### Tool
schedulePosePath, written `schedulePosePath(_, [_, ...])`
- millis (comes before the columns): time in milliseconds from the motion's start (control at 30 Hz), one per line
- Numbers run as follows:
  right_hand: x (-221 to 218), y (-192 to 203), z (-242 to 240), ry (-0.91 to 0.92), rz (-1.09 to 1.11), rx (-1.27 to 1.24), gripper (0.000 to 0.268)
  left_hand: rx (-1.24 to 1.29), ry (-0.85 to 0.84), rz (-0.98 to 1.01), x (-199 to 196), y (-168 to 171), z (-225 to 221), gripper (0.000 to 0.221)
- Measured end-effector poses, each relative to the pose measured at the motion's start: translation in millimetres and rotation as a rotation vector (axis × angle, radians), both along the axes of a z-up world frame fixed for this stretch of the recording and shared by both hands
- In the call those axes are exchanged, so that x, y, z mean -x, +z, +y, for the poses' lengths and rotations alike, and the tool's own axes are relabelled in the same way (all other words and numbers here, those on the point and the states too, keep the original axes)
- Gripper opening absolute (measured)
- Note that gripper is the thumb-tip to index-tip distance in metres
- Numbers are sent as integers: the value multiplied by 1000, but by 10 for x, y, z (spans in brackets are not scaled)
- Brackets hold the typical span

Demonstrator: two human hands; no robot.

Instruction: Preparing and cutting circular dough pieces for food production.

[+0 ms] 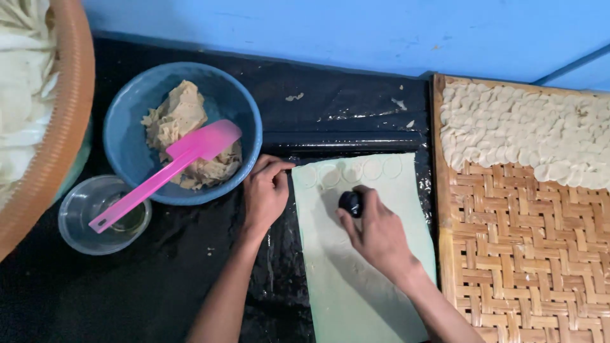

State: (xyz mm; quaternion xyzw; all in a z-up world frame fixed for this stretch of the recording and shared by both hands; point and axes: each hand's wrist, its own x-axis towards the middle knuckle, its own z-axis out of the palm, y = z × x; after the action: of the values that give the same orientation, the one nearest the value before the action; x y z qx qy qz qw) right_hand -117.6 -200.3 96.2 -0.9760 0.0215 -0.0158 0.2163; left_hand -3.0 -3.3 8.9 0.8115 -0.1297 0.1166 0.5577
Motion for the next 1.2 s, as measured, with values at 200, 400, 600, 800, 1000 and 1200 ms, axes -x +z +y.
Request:
schedulePosePath(200, [-246, -65, 504, 185, 60, 170, 48, -41, 10, -78, -17, -165, -6, 21])
schedulePosePath(400, [-362, -316, 584, 200, -5, 288, 52, -71, -5, -81, -7, -110, 18, 19])
schedulePosePath(600, [-379, -481, 728, 87, 81, 551, 54, -64, -24, -71, -19, -169, 11, 18])
schedulePosePath(800, [-376, -415, 685, 135, -9, 524, 51, -64, -20, -78, -13, -82, 15, 20])
schedulePosePath(1000, [-373, -345, 585, 238, -37, 430, 48, -69, -28, -86, -14, -80, 21, 20])
schedulePosePath(1200, [-245, -122, 363, 11, 54, 47, 48, -101, -11, -83, -11, -117, 11, 17])
